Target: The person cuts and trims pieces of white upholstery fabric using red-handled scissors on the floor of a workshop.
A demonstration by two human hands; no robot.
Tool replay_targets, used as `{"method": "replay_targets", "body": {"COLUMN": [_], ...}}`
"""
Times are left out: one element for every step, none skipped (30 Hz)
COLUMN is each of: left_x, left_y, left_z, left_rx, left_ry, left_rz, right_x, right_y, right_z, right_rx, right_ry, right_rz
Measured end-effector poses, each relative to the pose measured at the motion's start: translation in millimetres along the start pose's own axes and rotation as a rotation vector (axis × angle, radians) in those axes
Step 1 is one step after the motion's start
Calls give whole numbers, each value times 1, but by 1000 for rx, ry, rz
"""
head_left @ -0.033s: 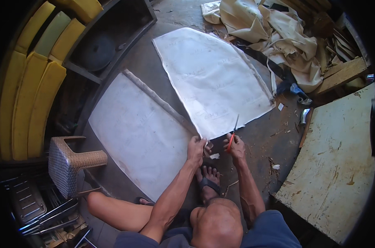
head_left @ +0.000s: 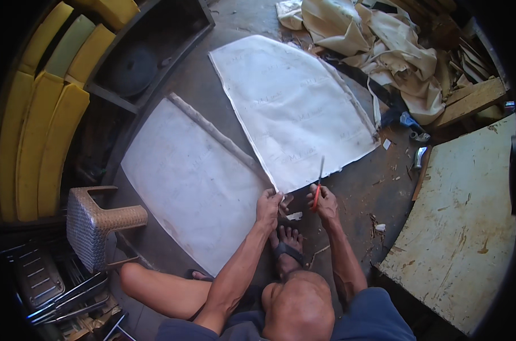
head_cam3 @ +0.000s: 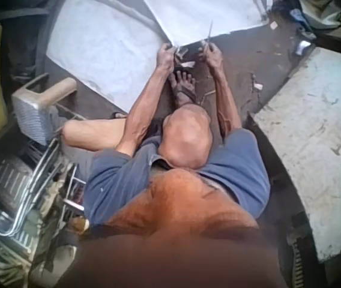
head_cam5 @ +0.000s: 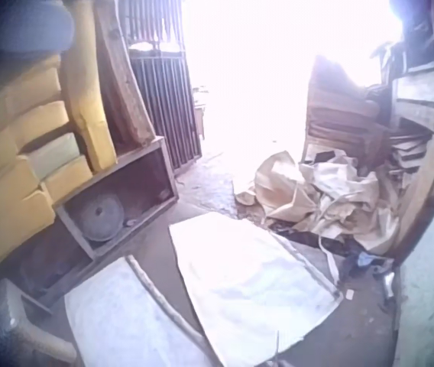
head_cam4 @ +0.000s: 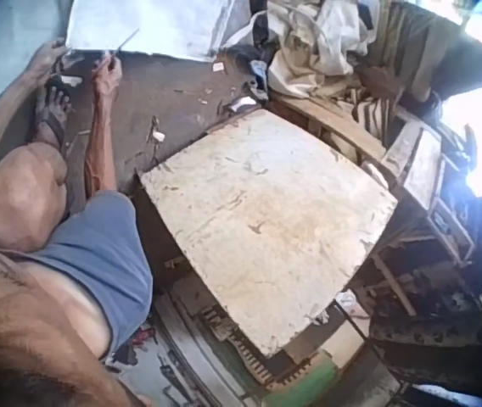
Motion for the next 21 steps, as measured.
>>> {"method": "replay_targets", "body": {"left_x": [11,17,22,26,29,31,33,33,33,34,31,28,26,27,28,29,30,30,31,32,33], "left_y": [-4,-6,-10,-13,-14,-15,-17,-18,-19,-21,-22,-25,-28,-31,-33,-37,-40,-44,-45,-47,-48], "left_z": [11,18,20,22,22,21,22,23,24,25,24,24,25,25,25,27,28,29,29,28,28], "left_rx": [35,68,101,108,110,110,110,108,104,100,98,114,129,140,153,166,180,191,192,194,196], "left_ry": [2,1,1,-17,-14,-11,-8,39,55,71,87,79,71,66,78,90,102,83,74,65,55], "left_rz": [-20,-28,-39,-61,-52,-44,-37,-40,-45,-52,-50,-37,-26,-18,-13,-7,-5,19,16,13,11], "right_x": [0,7,7,8,8,8,7,6,3,0,1,2,2,-1,-3,-7,-10,-13,-15,-16,-17], "right_y": [-8,-17,-28,-41,-50,-59,-67,-72,-74,-74,-74,-72,-69,-68,-67,-65,-64,-63,-62,-62,-63], "right_z": [-7,-13,-13,-14,-17,-22,-26,-27,-28,-30,-31,-36,-42,-44,-45,-46,-46,-47,-47,-48,-51], "right_rx": [-4,0,2,35,-19,-73,-127,-169,-191,-213,-235,-231,-227,-219,-200,-181,-163,-179,-195,-213,-198], "right_ry": [-108,-220,-329,-506,-567,-628,-688,-701,-709,-717,-724,-670,-615,-558,-551,-544,-538,-537,-537,-537,-522], "right_rz": [81,153,230,232,256,281,308,310,319,329,332,368,404,444,449,454,462,472,482,491,496]}}
Point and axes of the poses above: each hand's wrist, its own y-axis towards the middle knuckle, its own x-axis out of the back of the hand, z = x × y, the point moved 1 cm from there along y, towards the middle knuckle, and after that the axes turned 8 degrees about z, right-handed, at the moved point
